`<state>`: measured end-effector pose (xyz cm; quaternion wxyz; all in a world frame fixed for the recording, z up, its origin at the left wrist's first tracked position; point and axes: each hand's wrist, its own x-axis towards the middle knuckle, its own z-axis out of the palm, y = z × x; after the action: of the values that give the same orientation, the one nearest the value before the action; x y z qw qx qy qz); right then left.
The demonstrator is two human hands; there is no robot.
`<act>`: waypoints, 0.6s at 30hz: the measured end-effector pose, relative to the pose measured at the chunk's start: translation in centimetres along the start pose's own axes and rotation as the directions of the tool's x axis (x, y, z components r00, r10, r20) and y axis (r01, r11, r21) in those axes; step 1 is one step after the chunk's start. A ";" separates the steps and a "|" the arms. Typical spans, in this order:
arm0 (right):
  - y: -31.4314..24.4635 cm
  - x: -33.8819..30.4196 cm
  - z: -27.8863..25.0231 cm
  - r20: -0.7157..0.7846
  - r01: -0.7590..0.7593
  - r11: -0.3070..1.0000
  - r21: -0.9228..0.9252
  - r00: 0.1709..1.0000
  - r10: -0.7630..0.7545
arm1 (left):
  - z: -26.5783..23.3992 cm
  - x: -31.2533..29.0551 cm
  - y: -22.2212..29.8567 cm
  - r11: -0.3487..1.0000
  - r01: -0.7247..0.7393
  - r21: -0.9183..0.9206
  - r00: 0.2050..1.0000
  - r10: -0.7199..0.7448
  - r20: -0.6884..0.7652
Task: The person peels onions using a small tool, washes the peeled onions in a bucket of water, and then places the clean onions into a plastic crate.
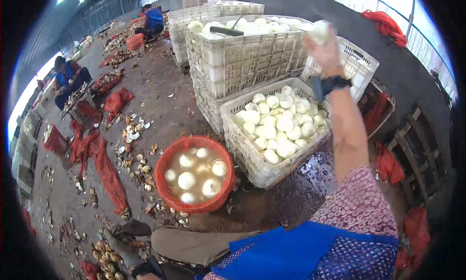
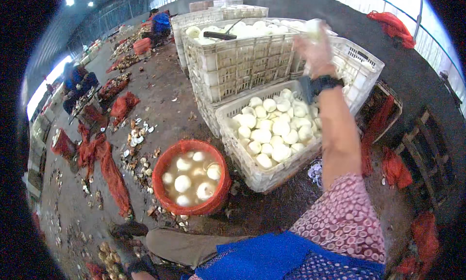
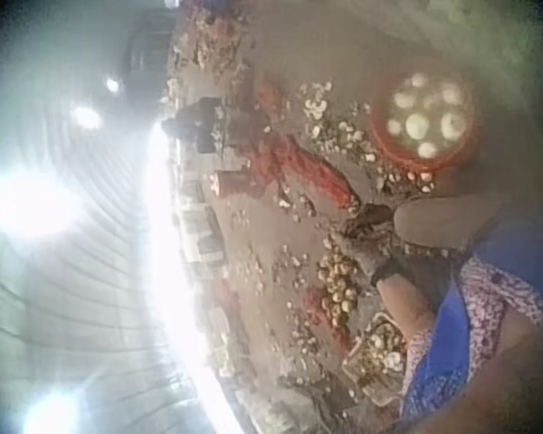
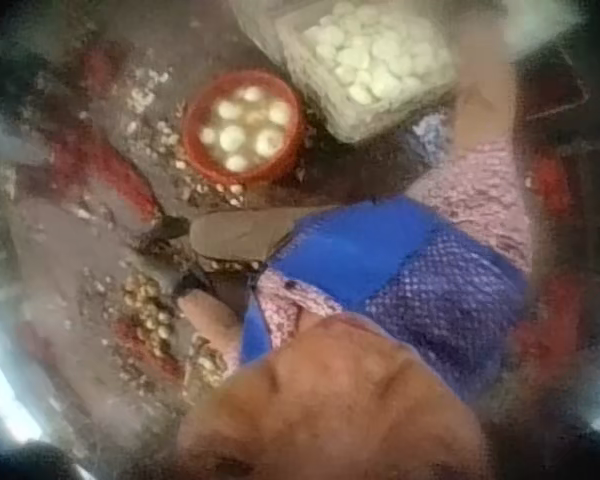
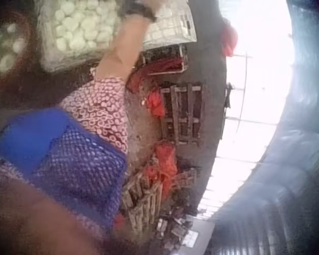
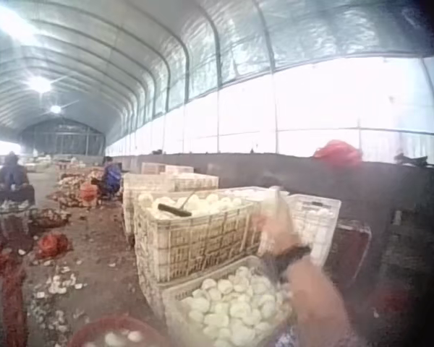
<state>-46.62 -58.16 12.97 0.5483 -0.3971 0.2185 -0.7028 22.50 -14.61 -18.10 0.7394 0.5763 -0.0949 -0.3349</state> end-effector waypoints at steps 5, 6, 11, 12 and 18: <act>2.8 -1.5 4.6 -0.128 0.019 0.991 -0.129 0.991 -0.036 | -0.5 -1.8 0.4 0.984 -0.156 -0.085 0.985 0.162 0.061; 5.3 -3.4 3.6 -0.148 -0.030 0.987 -0.157 0.989 0.007 | 6.6 -4.5 1.6 0.952 -0.222 -0.210 0.958 0.253 0.132; 26.8 -18.0 13.4 0.594 0.032 0.685 -0.728 0.529 0.607 | 1.0 -1.9 1.3 0.980 -0.137 -0.144 0.985 0.151 0.087; 31.8 -19.9 13.7 0.659 0.315 0.581 -0.750 0.417 0.625 | 1.8 -2.1 1.5 0.976 -0.161 -0.144 0.974 0.181 0.139; 45.8 -26.8 14.1 0.655 0.921 0.238 -0.309 0.024 0.755 | 2.5 -3.7 3.0 0.979 -0.195 -0.065 0.981 0.194 -0.025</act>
<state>-5.74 -44.90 -21.28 0.0399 -0.9920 0.0879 0.0808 19.52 -13.99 -13.67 0.7884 0.5421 -0.1326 -0.2586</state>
